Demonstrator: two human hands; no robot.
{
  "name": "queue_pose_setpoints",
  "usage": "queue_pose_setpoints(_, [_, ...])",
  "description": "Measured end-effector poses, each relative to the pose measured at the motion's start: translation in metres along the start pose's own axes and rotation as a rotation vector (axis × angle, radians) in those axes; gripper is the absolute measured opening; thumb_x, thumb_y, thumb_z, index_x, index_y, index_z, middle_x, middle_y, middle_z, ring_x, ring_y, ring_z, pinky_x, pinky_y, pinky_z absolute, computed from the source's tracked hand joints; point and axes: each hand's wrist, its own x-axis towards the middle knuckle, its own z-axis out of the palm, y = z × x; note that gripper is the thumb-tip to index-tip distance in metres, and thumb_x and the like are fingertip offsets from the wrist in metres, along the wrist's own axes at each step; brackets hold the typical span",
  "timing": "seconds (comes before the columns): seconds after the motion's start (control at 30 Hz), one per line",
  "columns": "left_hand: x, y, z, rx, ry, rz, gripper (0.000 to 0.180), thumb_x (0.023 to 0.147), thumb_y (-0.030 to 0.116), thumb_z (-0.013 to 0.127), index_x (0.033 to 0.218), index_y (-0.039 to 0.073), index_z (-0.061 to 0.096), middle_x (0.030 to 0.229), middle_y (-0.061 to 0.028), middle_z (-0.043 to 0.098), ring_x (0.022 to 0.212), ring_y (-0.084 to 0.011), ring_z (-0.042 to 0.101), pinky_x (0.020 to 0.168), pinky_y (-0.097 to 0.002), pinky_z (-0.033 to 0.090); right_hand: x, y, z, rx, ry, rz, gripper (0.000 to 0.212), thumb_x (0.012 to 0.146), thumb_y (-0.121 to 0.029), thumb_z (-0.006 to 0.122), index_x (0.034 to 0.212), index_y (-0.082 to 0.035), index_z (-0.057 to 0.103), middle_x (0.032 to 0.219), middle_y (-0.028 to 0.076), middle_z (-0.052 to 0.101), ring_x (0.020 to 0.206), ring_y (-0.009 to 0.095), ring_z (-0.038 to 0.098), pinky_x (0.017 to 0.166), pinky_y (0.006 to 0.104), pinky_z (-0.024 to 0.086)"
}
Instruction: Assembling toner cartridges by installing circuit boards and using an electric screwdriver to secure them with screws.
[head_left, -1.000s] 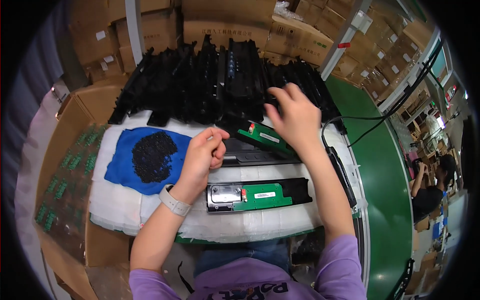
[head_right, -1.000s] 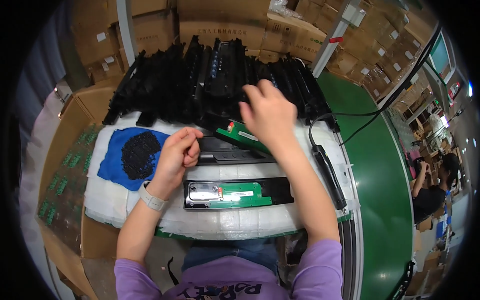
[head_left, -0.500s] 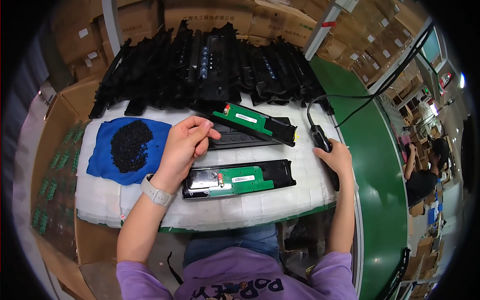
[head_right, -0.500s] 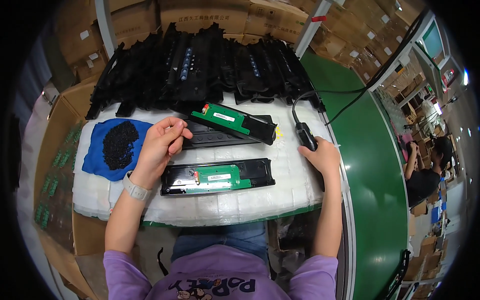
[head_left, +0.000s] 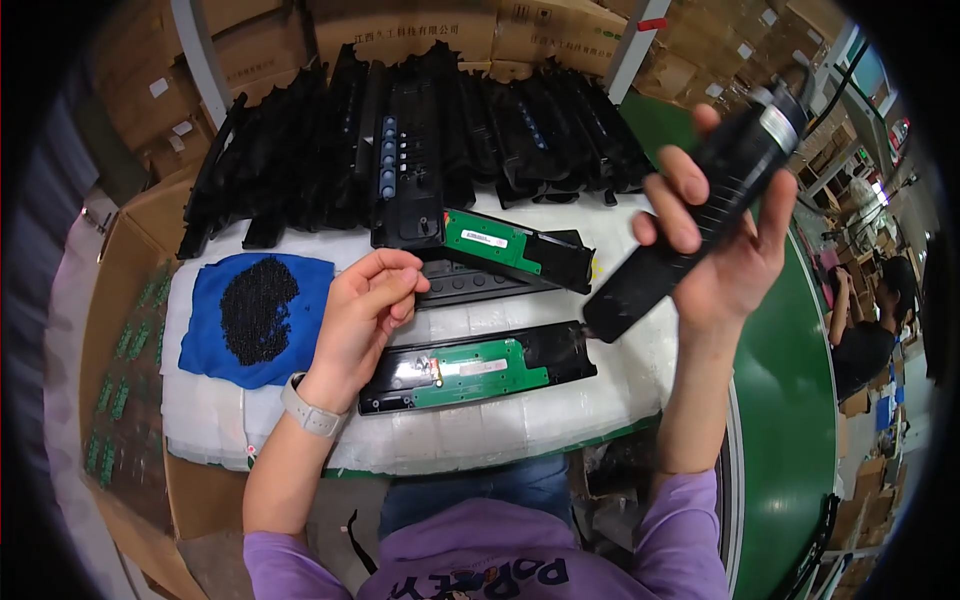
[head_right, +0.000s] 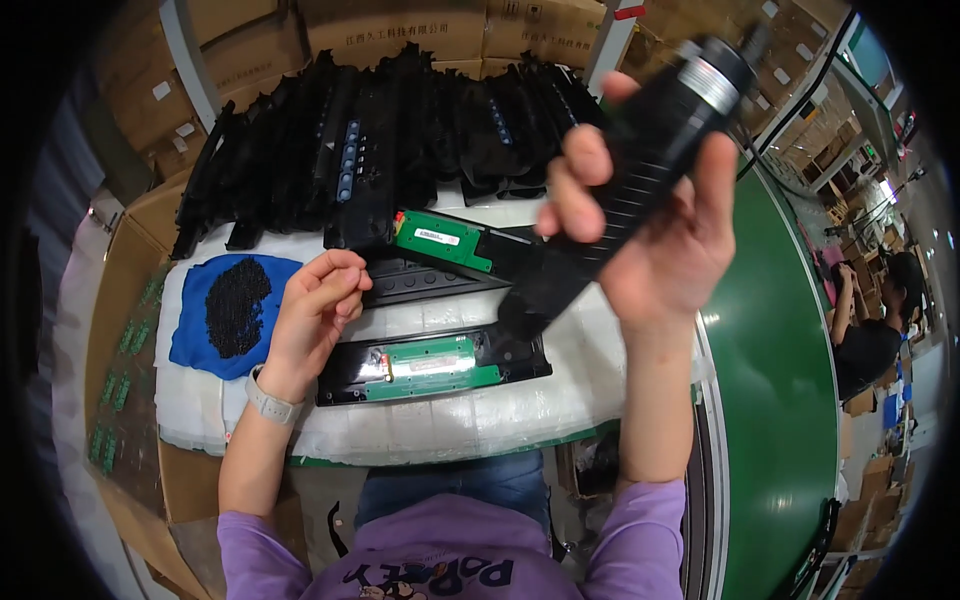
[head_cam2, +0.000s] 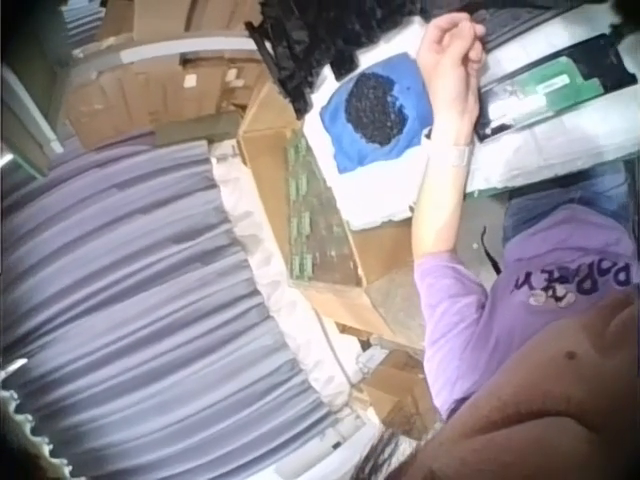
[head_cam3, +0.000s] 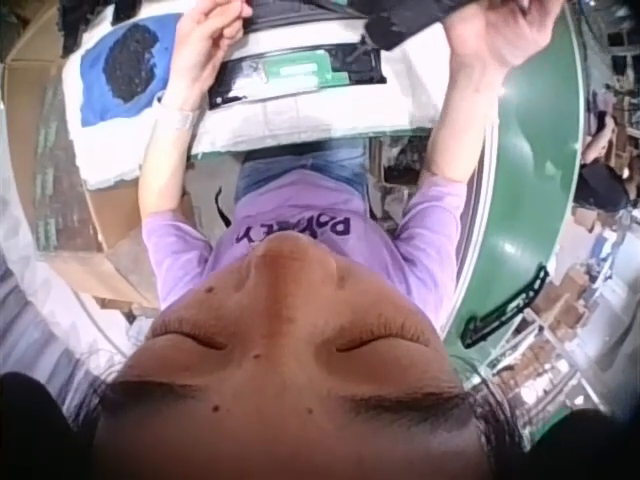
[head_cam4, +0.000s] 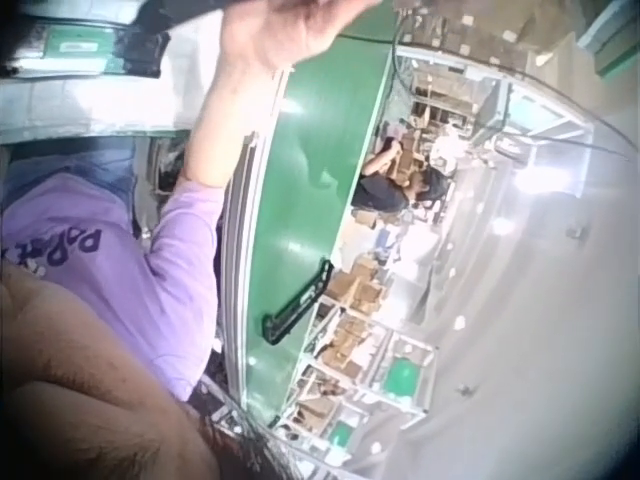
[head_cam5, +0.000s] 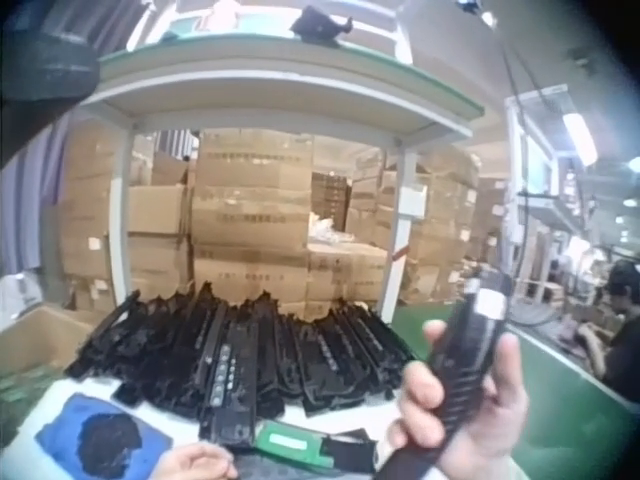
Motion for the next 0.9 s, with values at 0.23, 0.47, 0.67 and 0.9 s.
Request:
queue_pose_setpoints(0.23, [-0.004,-0.002,0.002,0.119,-0.002,-0.025,0.016,0.086,0.005,0.061,0.101,0.0,0.058,0.087,-0.0112,0.066,0.055,-0.0041,0.045,0.05,-0.0158,0.035,0.034,0.051,0.027,-0.25,-0.057,-0.172,0.074,0.088,-0.056,0.049,0.136,-0.003,0.03,0.061,-0.001,0.044,0.042,0.011,0.043,0.053,0.0309,0.045])
queue_pose_setpoints(0.47, [-0.018,0.001,0.011,0.08,-0.07,-0.061,0.014,0.087,0.003,0.06,0.099,-0.004,0.06,0.085,-0.0146,0.067,0.052,-0.0051,0.047,0.05,-0.0169,0.038,0.027,0.067,0.006,0.001,-0.106,-0.164,0.056,0.089,-0.056,0.046,0.12,-0.008,0.045,0.067,0.0,0.048,0.047,0.013,0.046,0.061,0.0336,0.045])
queue_pose_setpoints(0.67, [-0.014,0.004,0.01,0.149,-0.109,-0.06,0.014,0.083,-0.001,0.062,0.097,-0.005,0.061,0.087,-0.0164,0.067,0.053,-0.0061,0.05,0.051,-0.018,0.041,0.028,0.066,0.002,0.013,-0.114,-0.094,0.055,0.089,-0.055,0.046,0.119,-0.01,0.046,0.068,-0.001,0.047,0.05,0.013,0.046,0.064,0.0345,0.043])
queue_pose_setpoints(0.9, [-0.017,0.0,0.008,0.061,-0.132,-0.108,0.015,0.083,0.0,0.063,0.097,-0.004,0.06,0.087,-0.0153,0.067,0.052,-0.0054,0.049,0.049,-0.0175,0.041,0.023,0.055,0.014,-0.096,-0.134,-0.01,0.056,0.085,-0.052,0.053,0.117,-0.006,0.047,0.07,0.0,0.048,0.051,0.013,0.046,0.064,0.0339,0.041])
